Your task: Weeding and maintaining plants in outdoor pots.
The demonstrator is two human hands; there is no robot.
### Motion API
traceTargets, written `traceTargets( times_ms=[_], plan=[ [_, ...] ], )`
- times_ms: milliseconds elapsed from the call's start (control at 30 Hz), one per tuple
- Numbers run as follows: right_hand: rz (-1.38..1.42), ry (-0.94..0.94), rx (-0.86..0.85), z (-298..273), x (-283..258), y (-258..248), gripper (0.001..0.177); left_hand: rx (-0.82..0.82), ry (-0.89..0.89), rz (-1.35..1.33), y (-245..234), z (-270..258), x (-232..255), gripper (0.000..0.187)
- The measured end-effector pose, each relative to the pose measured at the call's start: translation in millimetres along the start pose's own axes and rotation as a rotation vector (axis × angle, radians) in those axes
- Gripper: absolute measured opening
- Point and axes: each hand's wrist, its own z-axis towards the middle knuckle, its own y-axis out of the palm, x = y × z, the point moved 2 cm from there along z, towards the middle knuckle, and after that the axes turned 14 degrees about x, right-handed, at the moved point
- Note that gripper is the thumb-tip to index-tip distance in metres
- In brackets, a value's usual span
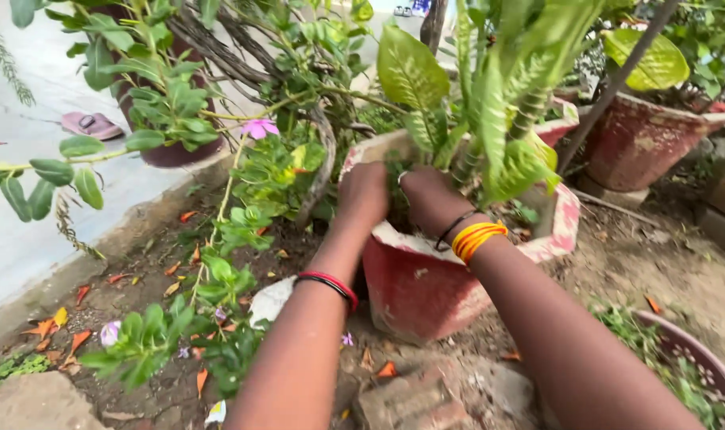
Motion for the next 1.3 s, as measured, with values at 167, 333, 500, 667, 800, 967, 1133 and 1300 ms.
traceTargets(
  times_ms=[167,333,500,667,800,967,1133,1300],
  plan=[
    [-0.172,0.298,-0.436,9,60,75,0.018,-0.291,0.113,0.283,-5,17,11,0.019],
    [-0.146,0.410,-0.499,12,93,94,0.031,-0.307,0.106,0.167,-3,26,-7,0.022],
    [-0.025,0.542,-0.434,5,109,94,0.023,-0.242,0.036,0.070,-9,26,-6,0.024],
    [-0.024,0.643,-0.185,4,105,87,0.016,-0.169,-0.160,0.000,-15,22,-3,0.018],
    [-0.016,0.609,-0.094,9,87,72,0.013,-0.013,-0.010,0.148,-3,21,-10,0.012],
    [0.378,0.915,0.180,26,49,40,0.007,-0.464,0.005,0.346,-48,20,38,0.020],
    [0.532,0.812,0.363,29,41,31,0.011,-0.376,0.042,0.314,-21,18,19,0.021],
    [0.632,0.788,0.482,30,44,29,0.017,-0.273,-0.047,0.251,-24,16,17,0.013]
  ],
)
